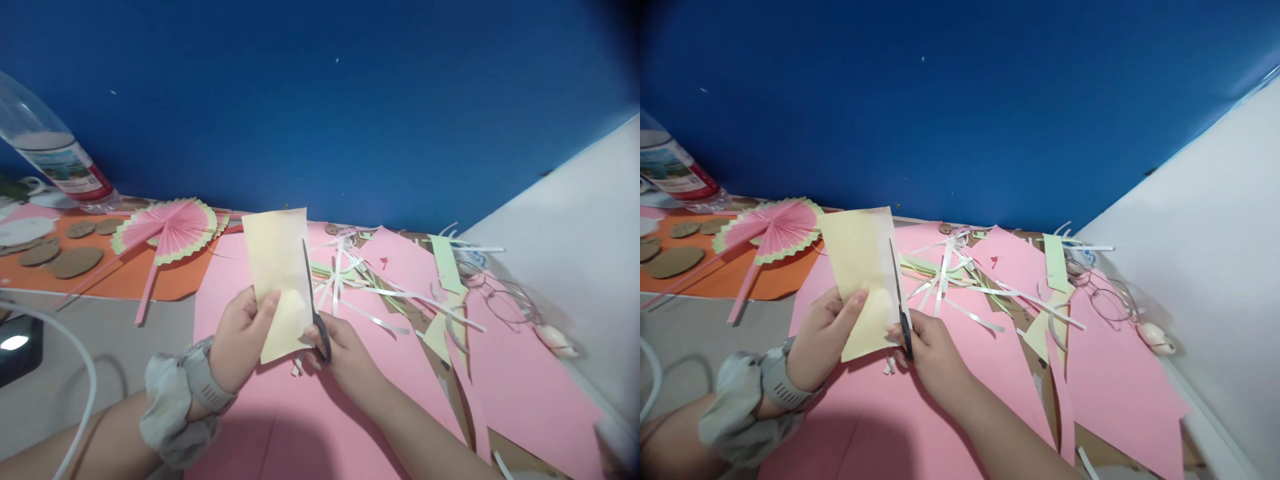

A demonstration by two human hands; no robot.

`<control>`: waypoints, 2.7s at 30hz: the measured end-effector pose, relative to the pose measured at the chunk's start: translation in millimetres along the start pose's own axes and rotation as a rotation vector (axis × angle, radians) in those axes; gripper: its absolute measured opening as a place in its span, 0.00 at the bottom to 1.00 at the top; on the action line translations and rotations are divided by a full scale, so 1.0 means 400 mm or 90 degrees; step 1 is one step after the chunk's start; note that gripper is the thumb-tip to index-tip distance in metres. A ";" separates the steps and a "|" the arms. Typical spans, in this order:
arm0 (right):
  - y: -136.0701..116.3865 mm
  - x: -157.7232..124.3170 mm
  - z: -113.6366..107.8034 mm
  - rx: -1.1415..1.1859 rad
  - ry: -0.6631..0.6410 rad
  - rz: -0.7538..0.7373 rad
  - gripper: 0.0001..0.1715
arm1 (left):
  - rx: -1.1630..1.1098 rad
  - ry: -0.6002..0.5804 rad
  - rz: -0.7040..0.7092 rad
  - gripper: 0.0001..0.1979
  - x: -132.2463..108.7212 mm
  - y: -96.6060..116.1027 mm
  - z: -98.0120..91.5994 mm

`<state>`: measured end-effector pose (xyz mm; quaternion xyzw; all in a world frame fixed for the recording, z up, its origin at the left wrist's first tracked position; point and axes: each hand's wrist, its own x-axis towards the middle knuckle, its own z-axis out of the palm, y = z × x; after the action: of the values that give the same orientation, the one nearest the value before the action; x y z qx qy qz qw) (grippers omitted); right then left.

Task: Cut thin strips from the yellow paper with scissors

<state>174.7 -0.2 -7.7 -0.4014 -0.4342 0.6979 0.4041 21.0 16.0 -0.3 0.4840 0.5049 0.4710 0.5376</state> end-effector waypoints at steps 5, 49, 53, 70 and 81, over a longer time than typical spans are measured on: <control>-0.001 0.000 0.000 -0.006 0.001 0.011 0.13 | -0.001 0.007 -0.003 0.17 0.000 0.001 0.000; -0.004 0.001 0.000 -0.009 0.026 0.037 0.14 | -0.001 0.002 -0.025 0.17 0.000 0.001 -0.008; -0.003 0.001 0.001 -0.012 0.034 0.044 0.13 | -0.025 -0.005 -0.027 0.17 0.002 0.002 -0.006; 0.006 0.003 -0.003 0.009 0.000 0.049 0.13 | -0.120 -0.022 -0.074 0.18 0.023 -0.010 -0.007; -0.021 -0.011 -0.010 -0.114 -0.059 0.046 0.23 | -0.078 -0.029 -0.056 0.18 0.018 -0.001 -0.004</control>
<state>181.7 -0.6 -0.3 -0.4185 -0.4982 0.6881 0.3211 19.8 23.2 -1.2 0.4380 0.4834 0.4658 0.5979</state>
